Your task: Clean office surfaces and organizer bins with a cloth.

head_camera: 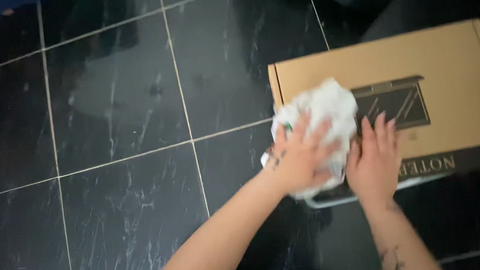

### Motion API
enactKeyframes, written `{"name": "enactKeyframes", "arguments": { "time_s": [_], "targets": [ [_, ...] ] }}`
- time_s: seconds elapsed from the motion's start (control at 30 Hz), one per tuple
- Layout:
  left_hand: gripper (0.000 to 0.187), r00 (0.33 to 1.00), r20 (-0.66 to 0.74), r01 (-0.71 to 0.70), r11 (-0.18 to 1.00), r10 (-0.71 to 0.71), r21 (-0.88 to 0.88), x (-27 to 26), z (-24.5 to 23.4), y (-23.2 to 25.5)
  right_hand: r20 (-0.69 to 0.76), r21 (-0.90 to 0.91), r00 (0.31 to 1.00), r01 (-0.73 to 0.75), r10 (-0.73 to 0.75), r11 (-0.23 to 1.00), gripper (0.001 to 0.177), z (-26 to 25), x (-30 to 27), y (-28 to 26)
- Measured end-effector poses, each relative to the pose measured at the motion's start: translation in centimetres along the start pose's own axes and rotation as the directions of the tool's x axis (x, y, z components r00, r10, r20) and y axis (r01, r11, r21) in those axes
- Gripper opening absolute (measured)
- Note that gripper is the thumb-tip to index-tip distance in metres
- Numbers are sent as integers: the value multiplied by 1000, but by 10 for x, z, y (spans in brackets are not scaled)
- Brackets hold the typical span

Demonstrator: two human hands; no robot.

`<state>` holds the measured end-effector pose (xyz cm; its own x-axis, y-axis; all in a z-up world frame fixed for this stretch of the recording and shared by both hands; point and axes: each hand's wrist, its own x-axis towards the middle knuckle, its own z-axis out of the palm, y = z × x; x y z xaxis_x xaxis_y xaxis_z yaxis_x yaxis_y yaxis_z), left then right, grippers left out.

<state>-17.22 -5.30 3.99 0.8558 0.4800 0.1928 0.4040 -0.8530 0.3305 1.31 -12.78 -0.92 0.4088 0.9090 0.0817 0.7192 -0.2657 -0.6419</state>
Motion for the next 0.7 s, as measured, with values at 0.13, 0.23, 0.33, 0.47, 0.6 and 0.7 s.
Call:
{"name": "enactKeyframes", "arguments": {
  "time_s": [0.13,0.23,0.33,0.47,0.6,0.7],
  "targets": [
    [66,975,-113,193,981,-192,-1,26,26,-13,-60,-380,983,140,-176,914,57,9,11,12],
    [64,943,-192,280,960,-270,27,45,58,-10,-44,-370,989,113,-139,922,55,11,13,20],
    [58,898,-294,368,925,-327,95,55,75,4,-51,-342,993,80,-104,936,52,9,18,22],
    [51,957,-267,161,973,-113,163,40,78,18,-167,57,984,-59,68,997,51,-2,20,21],
    [62,993,-120,7,999,-3,37,19,49,-10,-184,320,974,-67,131,945,67,-20,19,20],
    [69,952,-186,260,964,-245,58,11,50,-36,-228,-178,972,-92,50,980,65,-25,14,35]
  ]
}}
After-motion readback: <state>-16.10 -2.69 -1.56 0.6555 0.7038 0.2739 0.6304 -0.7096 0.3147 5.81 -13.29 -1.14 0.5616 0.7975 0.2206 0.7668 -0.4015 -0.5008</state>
